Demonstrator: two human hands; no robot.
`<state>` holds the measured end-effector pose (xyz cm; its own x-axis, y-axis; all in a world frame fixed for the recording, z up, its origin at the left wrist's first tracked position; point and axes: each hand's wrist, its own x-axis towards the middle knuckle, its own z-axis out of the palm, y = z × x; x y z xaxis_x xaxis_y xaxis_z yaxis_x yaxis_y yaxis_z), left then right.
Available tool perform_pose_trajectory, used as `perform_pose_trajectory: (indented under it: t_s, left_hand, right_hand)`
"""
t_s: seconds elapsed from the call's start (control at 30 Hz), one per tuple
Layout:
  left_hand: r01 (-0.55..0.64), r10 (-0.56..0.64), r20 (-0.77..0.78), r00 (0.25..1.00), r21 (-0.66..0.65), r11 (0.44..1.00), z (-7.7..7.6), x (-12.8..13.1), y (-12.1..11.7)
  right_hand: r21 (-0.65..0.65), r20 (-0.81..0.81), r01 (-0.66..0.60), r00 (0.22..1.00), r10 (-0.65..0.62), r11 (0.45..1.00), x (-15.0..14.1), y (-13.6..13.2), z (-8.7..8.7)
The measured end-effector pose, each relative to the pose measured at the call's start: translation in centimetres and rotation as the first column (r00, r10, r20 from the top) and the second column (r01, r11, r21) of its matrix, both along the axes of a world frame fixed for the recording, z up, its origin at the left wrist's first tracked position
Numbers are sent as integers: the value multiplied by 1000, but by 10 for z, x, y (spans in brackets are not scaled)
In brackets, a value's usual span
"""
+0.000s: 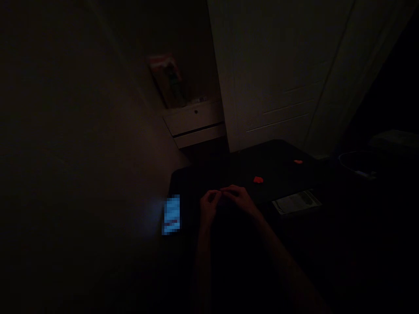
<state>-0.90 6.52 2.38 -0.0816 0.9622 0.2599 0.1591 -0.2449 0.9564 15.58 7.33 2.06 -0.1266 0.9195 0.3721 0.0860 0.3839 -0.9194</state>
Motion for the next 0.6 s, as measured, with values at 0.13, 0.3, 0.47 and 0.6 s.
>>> perform_pose_trajectory:
  t_s: [0.13, 0.3, 0.47, 0.6]
  left_hand:
    - [-33, 32, 25, 999, 17, 999, -5, -2, 2]
    - [-58, 58, 36, 998, 7, 998, -5, 1, 4]
    - [-32, 32, 30, 999, -6, 999, -3, 4, 3]
    - [-82, 82, 9, 997, -4, 997, -3, 4, 1]
  right_hand:
    - [-80, -53, 43, 998, -47, 996, 0, 1, -2]
    - [-101, -74, 104, 991, -111, 990, 0, 5, -4]
    - [-11, -23, 73, 997, -73, 997, 2, 5, -5]
    - [-78, -101, 83, 991, -91, 994, 0, 6, -9]
